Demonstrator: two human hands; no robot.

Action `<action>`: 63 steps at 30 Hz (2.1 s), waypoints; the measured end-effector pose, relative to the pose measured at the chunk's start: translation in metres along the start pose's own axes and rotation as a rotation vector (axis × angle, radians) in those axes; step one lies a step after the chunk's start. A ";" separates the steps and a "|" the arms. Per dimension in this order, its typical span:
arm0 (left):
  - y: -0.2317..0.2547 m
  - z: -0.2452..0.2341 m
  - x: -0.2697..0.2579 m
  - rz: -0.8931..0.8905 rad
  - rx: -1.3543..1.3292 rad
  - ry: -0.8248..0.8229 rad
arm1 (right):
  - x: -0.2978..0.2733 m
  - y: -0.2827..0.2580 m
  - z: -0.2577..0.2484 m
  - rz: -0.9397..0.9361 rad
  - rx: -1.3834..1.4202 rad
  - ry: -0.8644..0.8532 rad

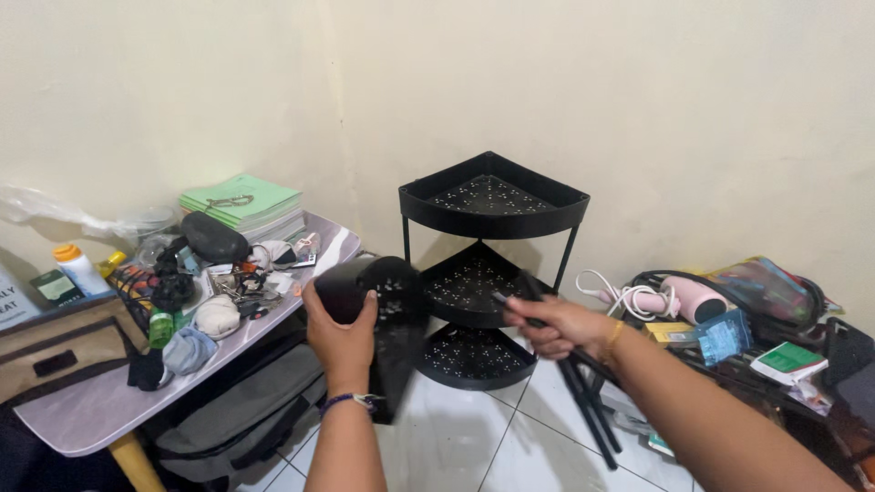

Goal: The person assembles a black three-tier corner shelf by inserting metal poles into the perforated trays. They repeatedly attach and detach the trays and poles, testing fit and alignment, then reassemble the unit with all three tiers in place.

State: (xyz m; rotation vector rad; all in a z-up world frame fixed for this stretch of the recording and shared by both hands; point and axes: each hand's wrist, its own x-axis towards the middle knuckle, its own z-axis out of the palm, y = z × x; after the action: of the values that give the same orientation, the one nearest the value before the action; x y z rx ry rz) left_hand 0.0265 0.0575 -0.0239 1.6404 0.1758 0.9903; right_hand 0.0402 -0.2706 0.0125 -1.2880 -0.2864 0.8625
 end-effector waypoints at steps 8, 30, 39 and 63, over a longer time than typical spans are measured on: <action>0.018 0.016 -0.034 0.322 0.218 -0.337 | 0.014 -0.004 0.004 -0.125 -0.371 0.637; -0.059 0.015 -0.050 -0.048 0.715 -1.052 | 0.169 0.192 -0.108 0.409 -0.967 0.767; -0.229 -0.057 -0.009 -0.522 0.400 -0.502 | 0.208 0.307 -0.100 0.430 -0.880 0.900; -0.321 -0.080 -0.075 -1.189 0.575 -0.742 | 0.227 0.406 -0.113 0.461 -0.866 0.948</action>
State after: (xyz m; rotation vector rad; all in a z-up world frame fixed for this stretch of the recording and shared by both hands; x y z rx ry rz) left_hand 0.0459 0.1801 -0.3400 1.8466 0.8501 -0.6237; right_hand 0.1014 -0.1821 -0.4538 -2.4799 0.4724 0.3898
